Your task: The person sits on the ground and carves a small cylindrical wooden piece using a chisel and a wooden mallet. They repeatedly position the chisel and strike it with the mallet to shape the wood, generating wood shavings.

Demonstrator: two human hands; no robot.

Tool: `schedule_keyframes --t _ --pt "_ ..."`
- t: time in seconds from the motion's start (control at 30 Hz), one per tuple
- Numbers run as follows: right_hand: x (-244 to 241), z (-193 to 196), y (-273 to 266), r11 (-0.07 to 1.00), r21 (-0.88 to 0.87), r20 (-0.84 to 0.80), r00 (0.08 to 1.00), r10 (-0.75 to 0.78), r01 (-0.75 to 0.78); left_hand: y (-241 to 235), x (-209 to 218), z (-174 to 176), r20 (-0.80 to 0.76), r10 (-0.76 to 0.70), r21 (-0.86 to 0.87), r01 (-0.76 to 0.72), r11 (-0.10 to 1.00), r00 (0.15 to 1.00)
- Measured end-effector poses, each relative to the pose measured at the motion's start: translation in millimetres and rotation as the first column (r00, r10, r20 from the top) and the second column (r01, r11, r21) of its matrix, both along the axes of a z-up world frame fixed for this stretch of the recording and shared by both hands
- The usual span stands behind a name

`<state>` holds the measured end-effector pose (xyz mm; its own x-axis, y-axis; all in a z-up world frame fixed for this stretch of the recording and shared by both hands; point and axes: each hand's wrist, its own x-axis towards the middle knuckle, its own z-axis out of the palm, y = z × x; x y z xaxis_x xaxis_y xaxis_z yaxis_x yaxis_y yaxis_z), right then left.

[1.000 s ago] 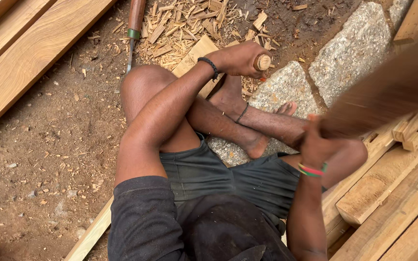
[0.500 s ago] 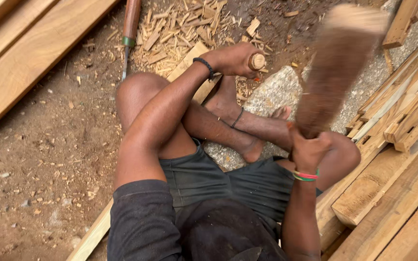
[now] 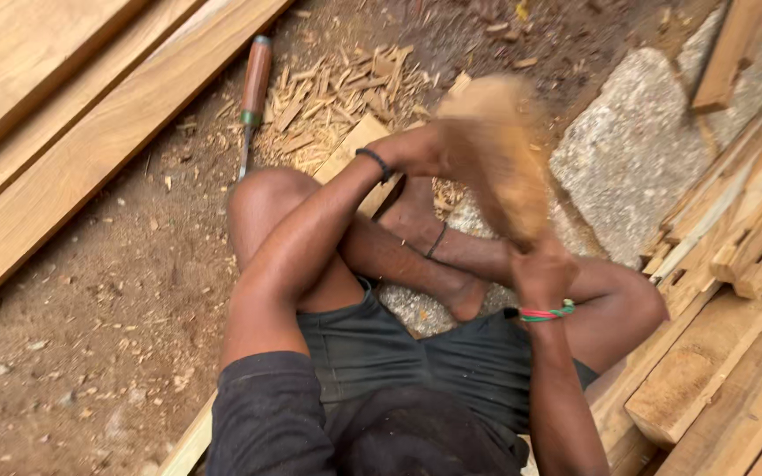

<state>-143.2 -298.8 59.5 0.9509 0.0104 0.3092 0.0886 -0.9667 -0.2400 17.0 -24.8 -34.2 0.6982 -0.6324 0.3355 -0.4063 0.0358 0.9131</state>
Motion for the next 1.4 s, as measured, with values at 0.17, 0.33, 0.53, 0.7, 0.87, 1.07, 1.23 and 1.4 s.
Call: schedule_keyframes --t 0.17,0.33,0.53,0.7,0.87,1.07,1.23,1.4 --pt "-14 26 18 0.998 0.062 -0.046 0.999 -0.019 0.022 11 -5 14 -0.124 0.022 0.227 0.007 0.974 0.992" --pt "-32 37 11 0.959 0.276 0.029 0.997 -0.076 0.065 14 -5 15 -0.055 0.030 0.264 -0.014 0.964 0.998" --pt "-23 50 25 0.476 0.854 0.270 0.961 -0.060 -0.211 9 -3 7 -0.037 0.044 0.258 -0.033 0.966 0.998" --pt "-10 24 31 0.859 0.508 0.189 0.981 -0.047 -0.057 13 -6 11 -0.171 0.018 0.386 0.050 0.921 0.985" --pt "-2 7 22 0.996 -0.069 -0.053 0.997 0.048 -0.052 21 -6 -11 0.063 0.007 0.080 -0.012 0.997 0.998" --pt "-14 21 18 0.992 0.116 -0.028 0.998 0.055 -0.052 30 -12 8 -0.208 0.047 0.240 0.005 0.971 0.977" --pt "-20 22 24 0.931 0.365 0.078 0.996 -0.038 0.007 20 -25 18 -0.212 0.081 0.511 0.040 0.859 0.974" --pt "-17 -9 20 0.875 0.483 0.025 1.000 -0.015 0.001 23 -26 25 -0.110 0.074 0.331 -0.033 0.943 0.991"
